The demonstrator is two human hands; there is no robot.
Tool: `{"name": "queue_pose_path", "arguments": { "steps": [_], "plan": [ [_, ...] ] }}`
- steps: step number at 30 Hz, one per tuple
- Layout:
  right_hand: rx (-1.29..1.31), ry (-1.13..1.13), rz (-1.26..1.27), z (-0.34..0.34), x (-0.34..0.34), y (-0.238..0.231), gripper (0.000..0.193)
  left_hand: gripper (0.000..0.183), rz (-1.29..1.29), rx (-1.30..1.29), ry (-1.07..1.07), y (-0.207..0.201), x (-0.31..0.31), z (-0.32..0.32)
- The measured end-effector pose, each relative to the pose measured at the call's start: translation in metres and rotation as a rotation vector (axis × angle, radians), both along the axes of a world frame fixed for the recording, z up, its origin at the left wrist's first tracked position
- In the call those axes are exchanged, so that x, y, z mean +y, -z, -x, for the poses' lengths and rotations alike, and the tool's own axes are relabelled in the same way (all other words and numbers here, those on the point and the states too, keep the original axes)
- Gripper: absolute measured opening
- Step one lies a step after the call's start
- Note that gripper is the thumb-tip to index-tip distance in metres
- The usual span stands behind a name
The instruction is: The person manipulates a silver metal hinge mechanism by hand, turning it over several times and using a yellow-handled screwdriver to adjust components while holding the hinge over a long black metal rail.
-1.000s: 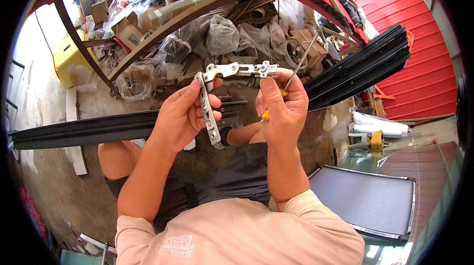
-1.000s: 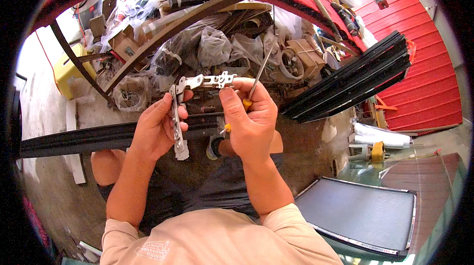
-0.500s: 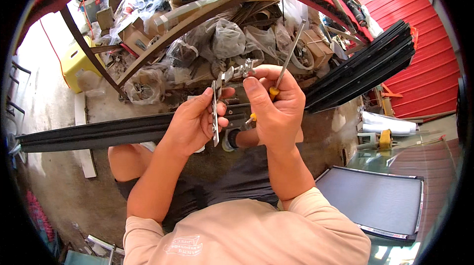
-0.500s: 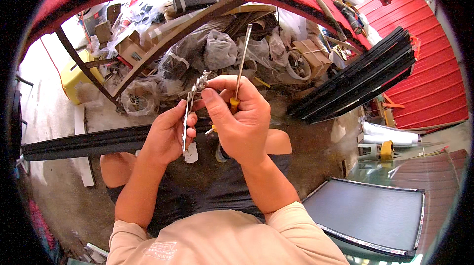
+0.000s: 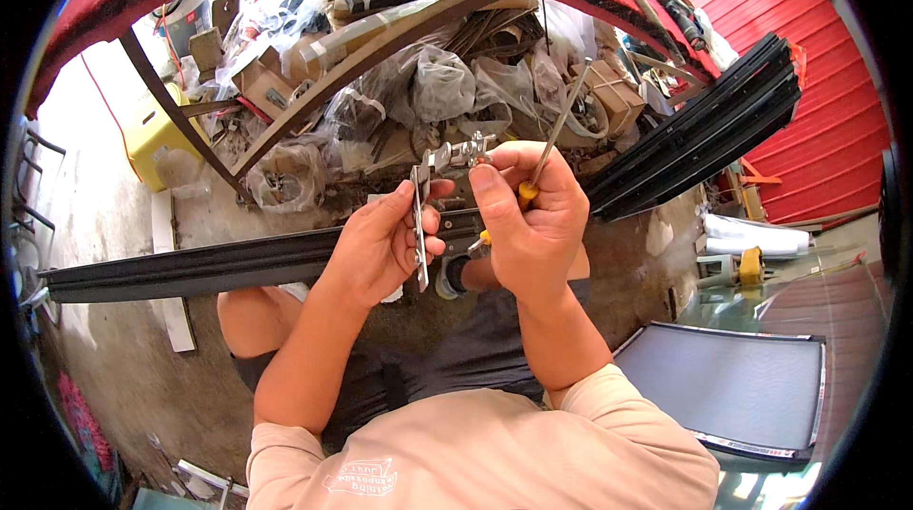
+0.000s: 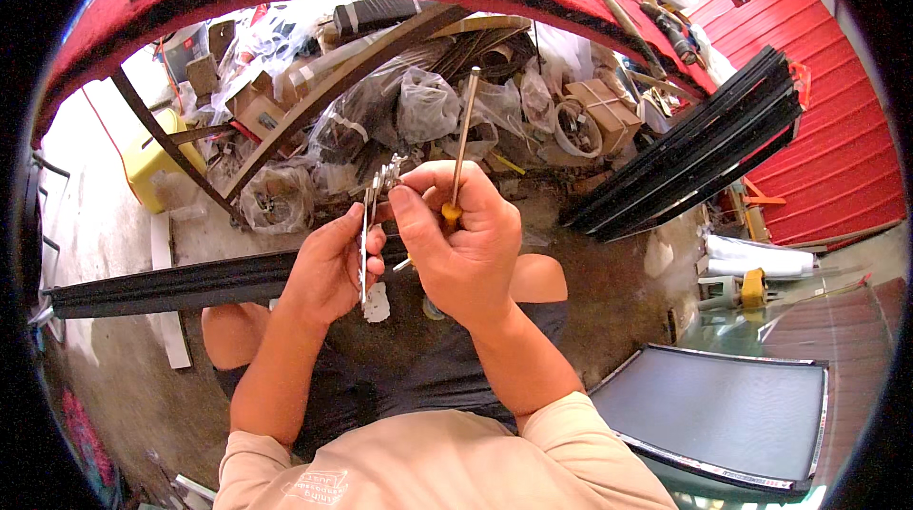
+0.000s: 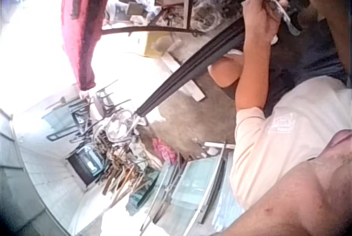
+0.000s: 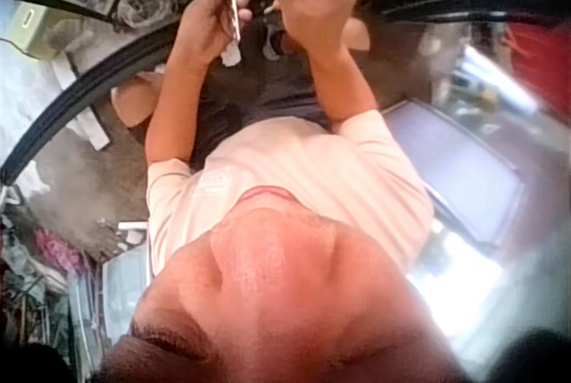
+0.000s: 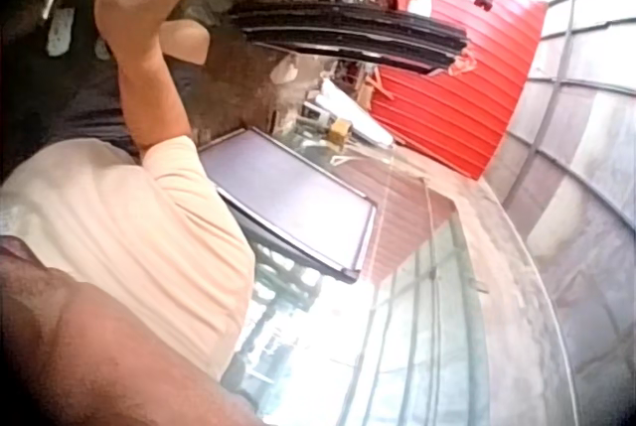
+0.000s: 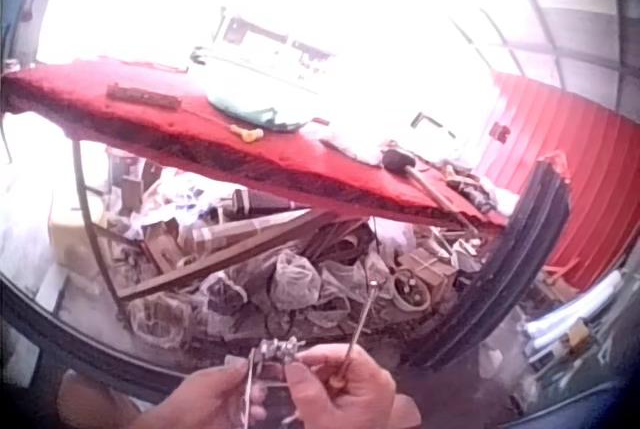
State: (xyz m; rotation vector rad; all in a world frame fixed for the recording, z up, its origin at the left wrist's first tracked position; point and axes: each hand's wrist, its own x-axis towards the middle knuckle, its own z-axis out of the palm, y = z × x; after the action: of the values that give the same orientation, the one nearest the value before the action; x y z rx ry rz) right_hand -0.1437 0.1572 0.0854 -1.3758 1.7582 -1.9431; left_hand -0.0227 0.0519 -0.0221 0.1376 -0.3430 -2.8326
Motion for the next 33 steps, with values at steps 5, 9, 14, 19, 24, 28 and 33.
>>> {"name": "queue_pose_path", "arguments": {
  "steps": [5, 9, 14, 19, 24, 28, 33],
  "plan": [
    [-0.016, -0.006, -0.009, 0.0015, 0.0007, 0.0005, 0.007, 0.047, 0.007, 0.011, 0.000, -0.0022, 0.0007, -0.0003],
    [-0.014, 0.000, -0.023, 0.0029, 0.0015, 0.0000, 0.008, 0.047, 0.006, 0.007, -0.007, -0.0010, 0.0013, 0.0002],
    [0.003, 0.007, -0.050, 0.0058, 0.0018, -0.0001, 0.010, 0.048, 0.009, -0.009, -0.016, -0.0021, 0.0023, 0.0002],
    [-0.012, -0.010, -0.026, 0.0055, 0.0008, 0.0006, 0.011, 0.048, 0.013, -0.006, -0.017, -0.0017, 0.0018, 0.0007],
    [0.027, -0.019, -0.066, 0.0064, 0.0035, -0.0019, 0.011, 0.048, 0.016, -0.010, -0.024, -0.0025, 0.0018, -0.0003],
    [0.038, -0.018, -0.027, 0.0072, 0.0019, 0.0015, 0.010, 0.048, 0.013, 0.007, -0.019, -0.0006, 0.0019, 0.0007],
    [0.005, -0.036, -0.011, 0.0058, 0.0026, 0.0036, 0.010, 0.049, 0.004, 0.012, -0.007, -0.0025, 0.0017, -0.0002]
  ]
}}
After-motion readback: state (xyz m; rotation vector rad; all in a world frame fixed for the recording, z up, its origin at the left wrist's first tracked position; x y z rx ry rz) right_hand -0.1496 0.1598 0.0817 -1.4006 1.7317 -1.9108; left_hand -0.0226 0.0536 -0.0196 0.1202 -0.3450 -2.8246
